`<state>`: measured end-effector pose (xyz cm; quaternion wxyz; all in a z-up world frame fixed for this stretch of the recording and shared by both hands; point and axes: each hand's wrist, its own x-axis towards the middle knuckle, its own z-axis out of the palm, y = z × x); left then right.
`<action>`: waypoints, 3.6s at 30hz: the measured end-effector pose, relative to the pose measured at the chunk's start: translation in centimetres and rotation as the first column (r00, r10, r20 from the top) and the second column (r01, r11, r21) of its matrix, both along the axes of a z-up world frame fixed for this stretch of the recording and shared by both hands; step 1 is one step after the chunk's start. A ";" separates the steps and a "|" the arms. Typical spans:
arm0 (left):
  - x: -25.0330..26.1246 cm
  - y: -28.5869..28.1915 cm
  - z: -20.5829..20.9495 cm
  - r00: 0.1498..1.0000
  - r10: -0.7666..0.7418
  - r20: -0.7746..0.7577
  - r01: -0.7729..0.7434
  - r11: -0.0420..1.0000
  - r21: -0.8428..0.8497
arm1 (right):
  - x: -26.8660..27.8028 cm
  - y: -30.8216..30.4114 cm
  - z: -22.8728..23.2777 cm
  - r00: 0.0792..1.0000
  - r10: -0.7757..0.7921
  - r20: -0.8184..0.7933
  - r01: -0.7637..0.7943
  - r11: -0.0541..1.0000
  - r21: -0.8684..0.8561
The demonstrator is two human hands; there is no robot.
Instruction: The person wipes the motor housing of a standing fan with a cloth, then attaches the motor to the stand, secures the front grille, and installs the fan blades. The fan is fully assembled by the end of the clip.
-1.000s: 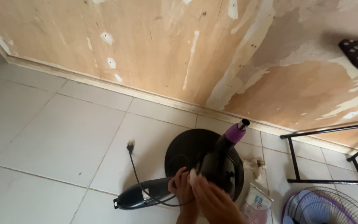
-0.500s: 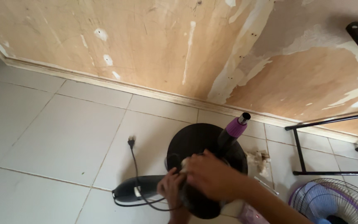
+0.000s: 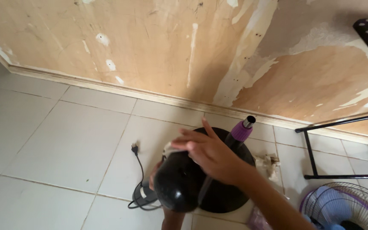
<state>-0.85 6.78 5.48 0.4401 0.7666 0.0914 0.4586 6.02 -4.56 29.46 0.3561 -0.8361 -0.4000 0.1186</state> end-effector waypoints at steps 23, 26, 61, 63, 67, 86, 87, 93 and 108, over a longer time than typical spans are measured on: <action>2.0 8.1 -0.7 0.905 -0.417 0.081 0.400 0.775 -0.489 | -2.7 8.4 -4.6 0.857 -0.111 0.503 0.023 0.984 0.178; 1.7 8.1 2.6 0.898 -0.391 0.201 0.432 0.702 -0.567 | -0.7 10.3 -3.5 0.812 -0.275 0.515 0.192 0.959 0.211; 5.7 13.6 -1.5 0.722 -0.687 -0.082 0.454 0.559 -0.694 | -1.5 11.2 -12.9 0.417 -0.202 0.886 0.142 0.977 0.156; 5.0 14.7 -2.3 0.749 -0.662 -0.022 0.517 0.606 -0.604 | -2.2 11.2 -9.9 0.430 -0.137 0.892 0.108 0.989 0.100; 3.6 15.3 -0.6 0.722 -0.691 0.042 0.405 0.373 -0.835 | 0.8 11.0 -2.6 0.689 -0.092 0.719 0.040 0.995 0.089; 0.8 25.0 -6.1 0.574 -0.814 -0.093 0.455 0.411 -0.790 | 1.1 7.7 -7.2 0.793 0.143 -0.593 0.230 0.830 0.508; 0.8 25.2 -5.2 0.579 -0.814 -0.053 0.480 0.393 -0.784 | 0.7 7.6 -7.3 0.809 0.103 -0.579 0.264 0.816 0.514; 0.4 20.1 4.7 0.622 -0.631 -0.464 0.293 0.737 -0.609 | -0.6 6.9 -9.3 0.808 0.004 -0.589 0.449 0.643 0.620; -3.4 25.7 16.9 0.792 -0.495 -0.357 -0.124 0.441 -0.889 | -10.7 16.6 -20.0 0.949 -0.296 -0.112 0.308 0.781 0.544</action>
